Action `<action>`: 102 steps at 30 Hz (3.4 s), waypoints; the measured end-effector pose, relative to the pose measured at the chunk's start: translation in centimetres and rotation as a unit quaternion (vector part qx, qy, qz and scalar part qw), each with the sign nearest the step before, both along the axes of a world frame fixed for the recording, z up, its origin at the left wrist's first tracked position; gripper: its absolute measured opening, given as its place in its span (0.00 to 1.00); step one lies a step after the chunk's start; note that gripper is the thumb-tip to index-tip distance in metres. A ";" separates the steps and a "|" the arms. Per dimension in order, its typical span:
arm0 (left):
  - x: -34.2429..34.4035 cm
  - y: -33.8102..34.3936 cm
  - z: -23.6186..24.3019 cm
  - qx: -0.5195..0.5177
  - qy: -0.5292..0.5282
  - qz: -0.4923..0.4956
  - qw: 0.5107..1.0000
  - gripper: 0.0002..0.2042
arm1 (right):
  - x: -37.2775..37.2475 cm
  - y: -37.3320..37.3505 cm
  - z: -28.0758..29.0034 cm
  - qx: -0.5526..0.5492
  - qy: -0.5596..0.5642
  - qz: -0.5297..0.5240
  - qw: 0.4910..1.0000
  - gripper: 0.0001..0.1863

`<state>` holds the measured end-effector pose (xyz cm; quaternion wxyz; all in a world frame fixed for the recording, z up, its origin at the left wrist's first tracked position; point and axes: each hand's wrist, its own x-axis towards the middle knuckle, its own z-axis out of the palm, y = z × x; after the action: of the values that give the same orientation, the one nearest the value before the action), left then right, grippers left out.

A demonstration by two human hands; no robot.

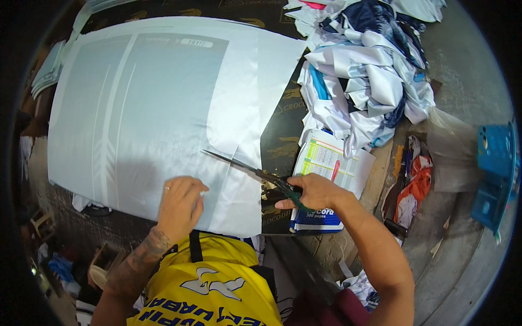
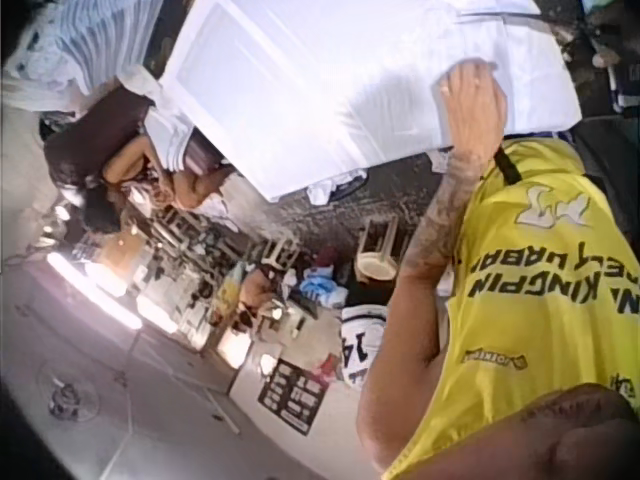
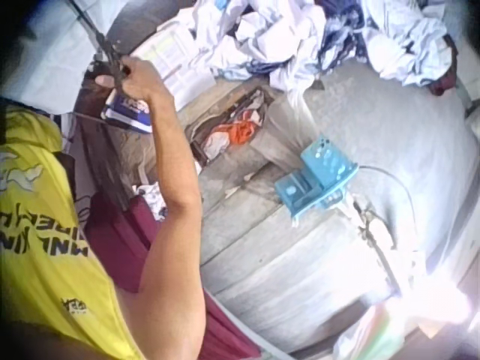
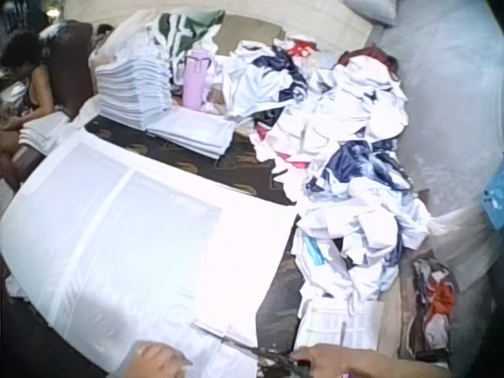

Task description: The person uses shears to cut white transfer paper around the edges of printed designs on sports jerseys. They repeatedly place a jersey on the table, align the paper, cut along the design outline, remove the excess paper, and set the jersey aside before repeating the process with another jersey.

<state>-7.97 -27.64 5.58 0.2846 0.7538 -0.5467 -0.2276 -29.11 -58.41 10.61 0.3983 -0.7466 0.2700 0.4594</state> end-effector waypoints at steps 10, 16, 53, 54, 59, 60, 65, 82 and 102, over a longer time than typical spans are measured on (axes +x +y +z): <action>-2.4 1.5 -1.4 0.025 0.025 0.017 0.999 0.16 | -1.2 2.2 -1.7 0.007 -0.025 -0.045 0.999 0.36; -1.6 3.3 -0.5 0.009 0.050 -0.009 0.999 0.12 | -2.5 8.5 -2.0 0.049 -0.004 -0.191 0.980 0.35; 9.3 1.7 -4.2 0.069 0.334 -0.326 0.882 0.06 | 19.3 14.0 -4.1 0.056 -0.083 -0.622 0.777 0.36; 9.4 1.4 -4.2 0.071 0.337 -0.326 0.880 0.06 | 19.8 13.6 -4.1 0.056 -0.077 -0.626 0.774 0.35; 9.6 1.1 -4.6 0.068 0.360 -0.337 0.867 0.06 | 21.9 10.2 -4.0 0.050 -0.032 -0.598 0.800 0.37; 9.5 1.3 -4.7 0.088 0.366 -0.316 0.871 0.06 | 22.2 9.5 -4.1 0.050 -0.070 -0.602 0.794 0.37; 8.2 2.0 -3.8 0.116 0.365 -0.267 0.884 0.06 | 23.1 6.9 -5.9 0.033 -0.096 -0.599 0.794 0.39; 19.1 -20.5 -6.3 -0.119 -0.155 0.052 0.979 0.21 | 18.0 -16.7 -0.6 -0.035 -0.044 0.004 0.998 0.43; 18.1 -21.7 -5.8 -0.063 -0.224 0.072 0.970 0.26 | 29.4 -23.6 -2.0 -0.068 -0.028 0.184 0.980 0.38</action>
<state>10.11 -49.37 -0.26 0.2178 0.8033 -0.5543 0.0029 0.28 -82.00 8.59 0.2625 -0.8217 0.1474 0.4839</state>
